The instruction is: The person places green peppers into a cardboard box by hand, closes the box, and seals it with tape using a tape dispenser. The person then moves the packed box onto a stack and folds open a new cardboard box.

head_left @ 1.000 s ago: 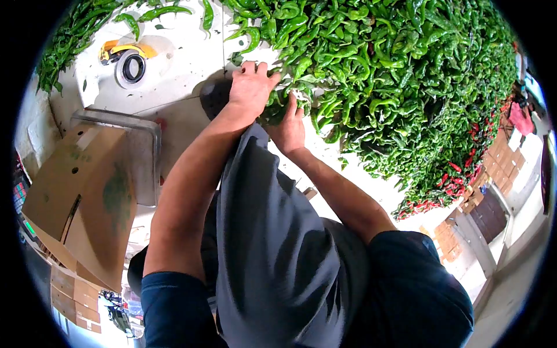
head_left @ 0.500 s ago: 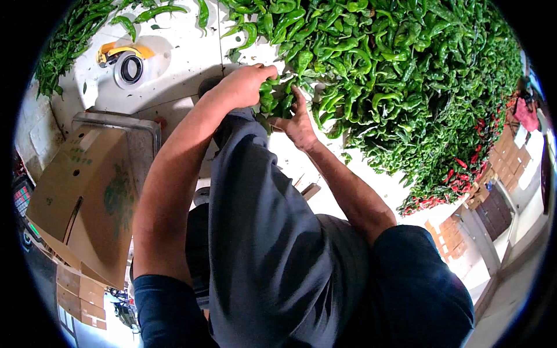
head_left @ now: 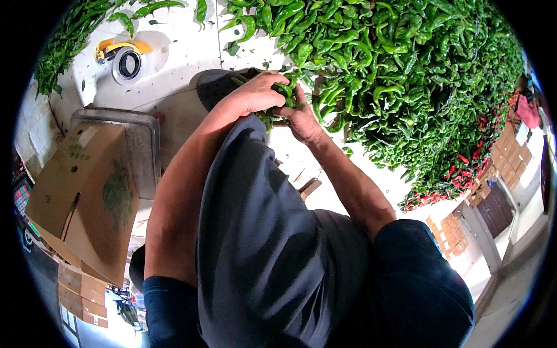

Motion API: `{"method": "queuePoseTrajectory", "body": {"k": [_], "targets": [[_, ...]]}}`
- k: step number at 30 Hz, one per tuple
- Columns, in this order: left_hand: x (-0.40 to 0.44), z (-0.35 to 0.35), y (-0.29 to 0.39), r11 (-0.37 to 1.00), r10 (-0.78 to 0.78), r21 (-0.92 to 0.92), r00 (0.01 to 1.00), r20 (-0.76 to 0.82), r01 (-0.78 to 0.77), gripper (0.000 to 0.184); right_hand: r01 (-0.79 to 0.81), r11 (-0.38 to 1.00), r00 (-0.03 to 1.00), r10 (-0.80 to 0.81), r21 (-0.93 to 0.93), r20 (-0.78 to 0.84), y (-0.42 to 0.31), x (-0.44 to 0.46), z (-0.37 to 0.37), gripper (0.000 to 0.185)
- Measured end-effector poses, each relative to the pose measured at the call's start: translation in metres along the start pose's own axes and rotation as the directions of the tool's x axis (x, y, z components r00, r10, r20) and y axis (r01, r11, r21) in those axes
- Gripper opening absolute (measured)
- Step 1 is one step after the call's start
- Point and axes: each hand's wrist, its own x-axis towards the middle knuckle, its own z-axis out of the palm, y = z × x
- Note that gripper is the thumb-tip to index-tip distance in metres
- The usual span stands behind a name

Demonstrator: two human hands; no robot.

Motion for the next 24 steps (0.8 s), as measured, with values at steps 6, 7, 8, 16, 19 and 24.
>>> {"method": "queuePoseTrajectory", "body": {"k": [6, 7, 8, 16, 19, 24], "targets": [[-0.023, 0.000, -0.003, 0.910, -0.107, -0.397, 0.992, 0.064, 0.123, 0.065, 0.063, 0.992, 0.996, -0.056, -0.107, 0.073, -0.009, 0.002, 0.005, 0.110], [-0.023, 0.003, 0.000, 0.916, -0.116, -0.381, 0.992, 0.043, 0.124, 0.064, 0.059, 0.987, 0.994, -0.045, -0.149, 0.095, -0.010, 0.003, 0.007, 0.109], [-0.022, 0.005, 0.002, 0.922, -0.124, -0.367, 0.992, 0.023, 0.123, 0.063, 0.084, 0.986, 0.991, -0.068, -0.141, 0.113, -0.010, 0.004, 0.008, 0.108], [-0.018, 0.007, -0.005, 0.774, -0.137, -0.624, 0.991, -0.002, 0.106, 0.054, 0.237, 0.923, 0.964, -0.186, -0.302, 0.189, -0.030, 0.001, 0.019, 0.107], [-0.024, -0.002, 0.006, 0.625, -0.138, -0.774, 0.990, 0.018, 0.101, 0.047, 0.282, 0.837, 0.959, -0.230, -0.468, 0.166, -0.049, -0.006, 0.032, 0.111], [-0.027, -0.015, 0.016, 0.524, -0.131, -0.850, 0.991, -0.019, 0.054, 0.042, 0.358, 0.703, 0.933, -0.250, -0.614, 0.257, -0.083, -0.004, 0.042, 0.110]]}}
